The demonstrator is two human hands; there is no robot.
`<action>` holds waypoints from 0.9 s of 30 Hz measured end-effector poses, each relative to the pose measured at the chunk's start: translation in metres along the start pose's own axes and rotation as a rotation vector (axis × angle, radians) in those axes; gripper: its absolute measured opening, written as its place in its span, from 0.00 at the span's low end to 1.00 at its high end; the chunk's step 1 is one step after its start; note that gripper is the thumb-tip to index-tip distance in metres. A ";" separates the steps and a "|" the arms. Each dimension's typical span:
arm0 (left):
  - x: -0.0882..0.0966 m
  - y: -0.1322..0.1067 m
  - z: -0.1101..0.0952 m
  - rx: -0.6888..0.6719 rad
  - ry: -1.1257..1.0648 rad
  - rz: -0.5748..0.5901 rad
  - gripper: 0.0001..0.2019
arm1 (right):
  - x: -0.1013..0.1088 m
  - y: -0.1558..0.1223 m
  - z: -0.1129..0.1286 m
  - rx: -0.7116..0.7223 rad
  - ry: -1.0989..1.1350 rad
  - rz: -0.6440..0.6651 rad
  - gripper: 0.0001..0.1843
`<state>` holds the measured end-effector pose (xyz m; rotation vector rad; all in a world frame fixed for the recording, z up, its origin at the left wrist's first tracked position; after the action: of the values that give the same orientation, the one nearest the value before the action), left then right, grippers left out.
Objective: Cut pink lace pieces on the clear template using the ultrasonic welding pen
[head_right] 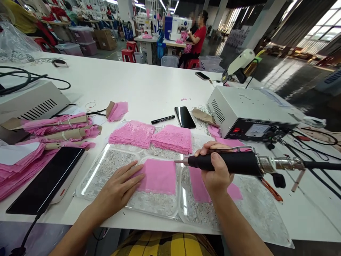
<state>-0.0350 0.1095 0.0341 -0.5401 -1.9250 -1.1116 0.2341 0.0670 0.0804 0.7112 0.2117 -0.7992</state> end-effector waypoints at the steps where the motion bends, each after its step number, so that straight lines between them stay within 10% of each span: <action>1: 0.000 0.000 0.000 0.002 0.002 0.004 0.13 | -0.001 0.000 0.000 0.000 0.000 0.009 0.04; 27: 0.005 -0.001 -0.005 -0.005 -0.057 0.009 0.11 | 0.012 -0.003 0.006 -0.034 0.022 0.063 0.06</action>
<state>-0.0366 0.1046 0.0393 -0.5883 -1.9674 -1.1062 0.2395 0.0544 0.0781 0.6917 0.2210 -0.7268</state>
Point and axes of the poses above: each hand's wrist, its own y-axis towards the middle knuckle, its own x-axis out of the back of the hand, z = x × y, the point moved 9 cm from there along y, towards the middle knuckle, and after that the axes turned 7 degrees about x, right-handed, at the moved point
